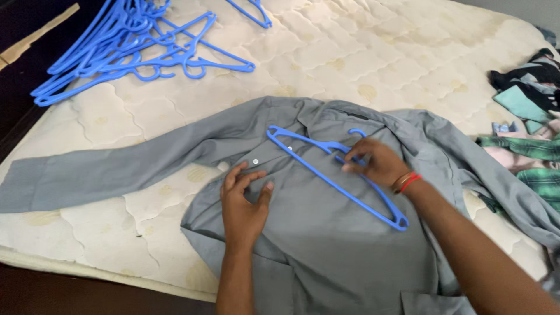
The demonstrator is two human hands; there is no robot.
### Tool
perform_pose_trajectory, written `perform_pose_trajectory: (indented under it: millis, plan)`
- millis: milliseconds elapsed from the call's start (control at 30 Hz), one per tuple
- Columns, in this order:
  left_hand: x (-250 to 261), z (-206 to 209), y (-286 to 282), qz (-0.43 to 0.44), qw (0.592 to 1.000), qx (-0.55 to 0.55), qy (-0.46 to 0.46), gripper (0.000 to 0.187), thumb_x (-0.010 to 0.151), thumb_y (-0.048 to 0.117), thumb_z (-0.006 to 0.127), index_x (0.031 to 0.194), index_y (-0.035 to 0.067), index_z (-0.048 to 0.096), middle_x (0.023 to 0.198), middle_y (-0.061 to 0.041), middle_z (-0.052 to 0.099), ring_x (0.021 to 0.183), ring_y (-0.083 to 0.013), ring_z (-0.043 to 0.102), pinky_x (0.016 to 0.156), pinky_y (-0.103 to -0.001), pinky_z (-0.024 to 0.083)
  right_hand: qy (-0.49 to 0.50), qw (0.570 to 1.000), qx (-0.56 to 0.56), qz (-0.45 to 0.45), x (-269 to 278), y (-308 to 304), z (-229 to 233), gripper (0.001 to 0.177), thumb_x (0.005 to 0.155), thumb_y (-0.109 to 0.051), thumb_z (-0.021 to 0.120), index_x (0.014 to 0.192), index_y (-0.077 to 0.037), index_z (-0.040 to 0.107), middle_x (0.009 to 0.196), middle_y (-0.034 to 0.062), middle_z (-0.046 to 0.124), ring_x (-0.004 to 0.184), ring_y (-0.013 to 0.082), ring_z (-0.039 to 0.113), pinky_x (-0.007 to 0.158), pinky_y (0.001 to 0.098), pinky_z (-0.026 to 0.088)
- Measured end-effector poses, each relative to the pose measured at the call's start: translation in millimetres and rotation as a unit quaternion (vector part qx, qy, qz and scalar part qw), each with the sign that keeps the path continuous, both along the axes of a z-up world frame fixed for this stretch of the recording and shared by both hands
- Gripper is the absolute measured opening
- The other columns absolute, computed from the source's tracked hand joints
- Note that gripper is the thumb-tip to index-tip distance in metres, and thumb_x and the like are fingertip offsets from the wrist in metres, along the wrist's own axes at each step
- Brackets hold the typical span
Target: The person opens a wardrobe, hangs a red striped shirt on a hanger, and closes the wardrobe. Then the person lays a gray shirt on a bed, buttons it, places a hanger inside, and buttons the collar.
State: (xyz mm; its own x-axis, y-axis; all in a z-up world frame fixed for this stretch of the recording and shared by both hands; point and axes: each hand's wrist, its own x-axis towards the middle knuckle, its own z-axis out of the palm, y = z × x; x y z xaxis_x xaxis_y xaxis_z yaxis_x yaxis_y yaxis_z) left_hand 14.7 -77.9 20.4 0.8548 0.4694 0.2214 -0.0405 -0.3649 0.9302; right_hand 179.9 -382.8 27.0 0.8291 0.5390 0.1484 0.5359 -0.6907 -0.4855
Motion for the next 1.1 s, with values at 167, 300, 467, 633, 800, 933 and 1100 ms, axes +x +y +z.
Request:
perform_pose_trajectory:
  millis: [167, 300, 467, 633, 800, 933, 1100]
  plan:
    - [2.0, -5.2, -4.8, -0.019, 0.996, 0.082, 0.023, 0.030, 0.075, 0.017, 0.085, 0.104, 0.011, 0.081, 0.148, -0.007, 0.052, 0.135, -0.0326, 0.040, 0.111, -0.043, 0.036, -0.060, 0.998, -0.025, 0.023, -53.9, 12.6, -9.6, 0.048, 0.066, -0.030, 0.093, 0.107, -0.014, 0.076, 0.120, 0.0138, 0.057, 0.113, 0.0346, 0.055, 0.099, 0.0440, 0.046]
    - [0.2, -6.7, -8.1, -0.006, 0.991, 0.136, 0.016, 0.031, 0.073, 0.015, 0.085, 0.103, 0.010, 0.081, 0.145, -0.005, 0.056, 0.134, -0.0327, 0.040, 0.114, -0.044, 0.033, -0.120, 0.988, -0.046, -0.086, -89.4, 7.7, -17.1, 0.035, 0.073, -0.023, 0.086, 0.105, -0.020, 0.076, 0.125, 0.0120, 0.057, 0.118, 0.0317, 0.055, 0.097, 0.0463, 0.046]
    - [1.7, -6.9, -21.0, 0.008, 0.980, 0.197, 0.008, 0.024, 0.073, 0.011, 0.083, 0.097, 0.009, 0.081, 0.134, -0.005, 0.061, 0.131, -0.0307, 0.042, 0.110, -0.049, 0.030, -0.231, 0.929, -0.083, -0.277, -137.8, -10.8, -33.7, 0.037, 0.077, -0.015, 0.078, 0.114, -0.020, 0.074, 0.127, 0.0139, 0.059, 0.123, 0.0343, 0.054, 0.098, 0.0521, 0.044]
    - [1.9, -16.0, -46.5, -0.037, 0.989, 0.140, -0.030, 0.020, 0.082, 0.007, 0.076, 0.102, 0.009, 0.076, 0.117, -0.007, 0.067, 0.117, -0.0291, 0.056, 0.105, -0.040, 0.045, -0.140, 0.895, -0.042, -0.420, -187.3, -42.8, -48.8, 0.041, 0.084, -0.029, 0.078, 0.123, -0.018, 0.070, 0.123, 0.0143, 0.059, 0.120, 0.0355, 0.055, 0.101, 0.0524, 0.044]
    - [5.0, -27.5, -85.1, -0.147, 0.986, 0.072, -0.027, 0.028, 0.083, 0.008, 0.075, 0.111, 0.009, 0.072, 0.117, -0.010, 0.065, 0.111, -0.0289, 0.061, 0.094, -0.038, 0.050, -0.181, 0.880, -0.012, -0.439, -207.2, -63.2, -71.1, 0.053, 0.087, -0.038, 0.076, 0.128, -0.007, 0.067, 0.133, 0.0214, 0.057, 0.128, 0.0394, 0.052, 0.107, 0.0547, 0.041]
    - [7.7, -33.2, -115.5, -0.195, 0.964, 0.164, -0.082, 0.031, 0.081, 0.009, 0.076, 0.112, 0.010, 0.073, 0.114, -0.010, 0.068, 0.112, -0.0301, 0.059, 0.100, -0.043, 0.045, -0.229, 0.876, -0.004, -0.424, -201.6, -80.0, -78.5, 0.067, 0.090, -0.041, 0.073, 0.136, 0.006, 0.061, 0.156, 0.0341, 0.041, 0.144, 0.0468, 0.039, 0.114, 0.0574, 0.035]
    - [12.3, -39.8, -153.1, -0.206, 0.957, 0.177, -0.106, 0.041, 0.085, 0.013, 0.073, 0.125, 0.009, 0.068, 0.123, -0.010, 0.067, 0.116, -0.0318, 0.057, 0.101, -0.048, 0.041, -0.224, 0.856, -0.053, -0.463, -188.4, -97.4, -80.5, 0.068, 0.090, -0.044, 0.074, 0.133, 0.007, 0.062, 0.161, 0.0363, 0.030, 0.150, 0.0467, 0.032, 0.116, 0.0606, 0.025]
